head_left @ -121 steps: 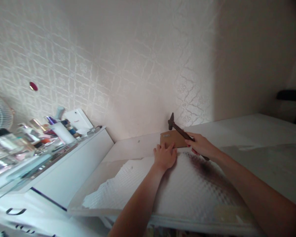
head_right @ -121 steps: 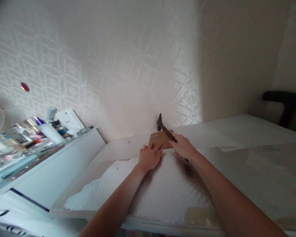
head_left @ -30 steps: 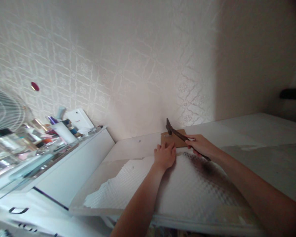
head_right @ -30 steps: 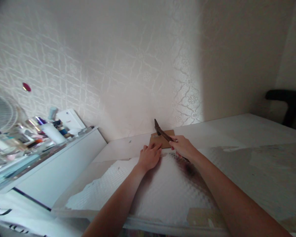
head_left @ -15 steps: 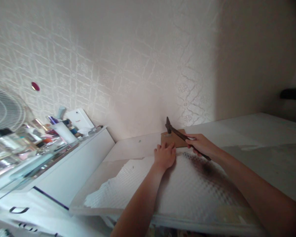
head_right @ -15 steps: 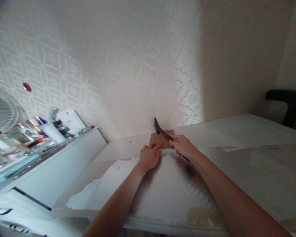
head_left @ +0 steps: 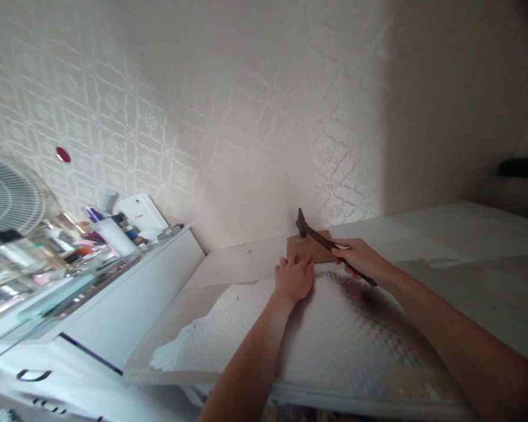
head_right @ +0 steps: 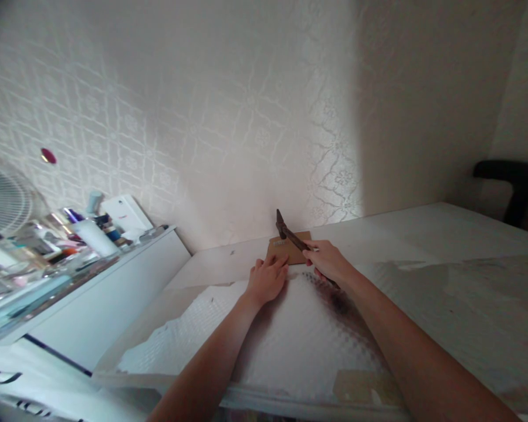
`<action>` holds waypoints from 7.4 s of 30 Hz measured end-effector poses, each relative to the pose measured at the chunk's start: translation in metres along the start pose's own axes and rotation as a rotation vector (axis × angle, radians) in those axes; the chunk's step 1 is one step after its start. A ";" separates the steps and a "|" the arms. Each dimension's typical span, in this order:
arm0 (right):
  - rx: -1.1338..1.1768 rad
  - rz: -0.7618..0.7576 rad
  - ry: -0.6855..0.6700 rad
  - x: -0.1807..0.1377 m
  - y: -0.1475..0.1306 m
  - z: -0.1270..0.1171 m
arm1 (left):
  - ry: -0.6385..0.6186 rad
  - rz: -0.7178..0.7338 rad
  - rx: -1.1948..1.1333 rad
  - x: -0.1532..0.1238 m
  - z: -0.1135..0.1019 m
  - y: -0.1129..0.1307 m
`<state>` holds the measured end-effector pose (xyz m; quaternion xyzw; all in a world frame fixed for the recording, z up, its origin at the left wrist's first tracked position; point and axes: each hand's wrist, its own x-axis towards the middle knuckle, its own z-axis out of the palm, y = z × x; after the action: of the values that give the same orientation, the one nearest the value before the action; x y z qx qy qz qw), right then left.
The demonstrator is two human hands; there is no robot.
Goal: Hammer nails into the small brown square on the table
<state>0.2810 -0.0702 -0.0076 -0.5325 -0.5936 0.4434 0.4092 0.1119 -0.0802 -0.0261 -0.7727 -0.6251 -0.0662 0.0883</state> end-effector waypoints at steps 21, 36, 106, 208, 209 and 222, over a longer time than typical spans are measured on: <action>-0.230 -0.050 0.125 0.000 -0.005 -0.006 | 0.038 0.007 -0.062 0.000 0.000 -0.001; -1.032 0.086 0.318 -0.011 -0.002 -0.012 | -0.015 0.042 -0.020 -0.009 -0.014 0.008; -1.103 -0.015 0.279 -0.017 -0.002 0.003 | 0.418 -0.057 -0.488 0.095 0.014 -0.002; -0.826 -0.387 0.127 0.004 0.006 -0.021 | -0.212 0.071 -0.186 0.003 -0.005 -0.004; -0.817 -0.392 0.120 0.003 0.006 -0.021 | -0.210 0.072 -0.185 0.003 -0.005 -0.004; -0.767 -0.373 0.116 0.001 0.003 -0.024 | -0.214 0.064 -0.183 0.002 -0.006 -0.003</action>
<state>0.3046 -0.0670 -0.0039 -0.5538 -0.7776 0.0780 0.2875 0.1089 -0.0791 -0.0194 -0.7998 -0.5972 -0.0373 -0.0474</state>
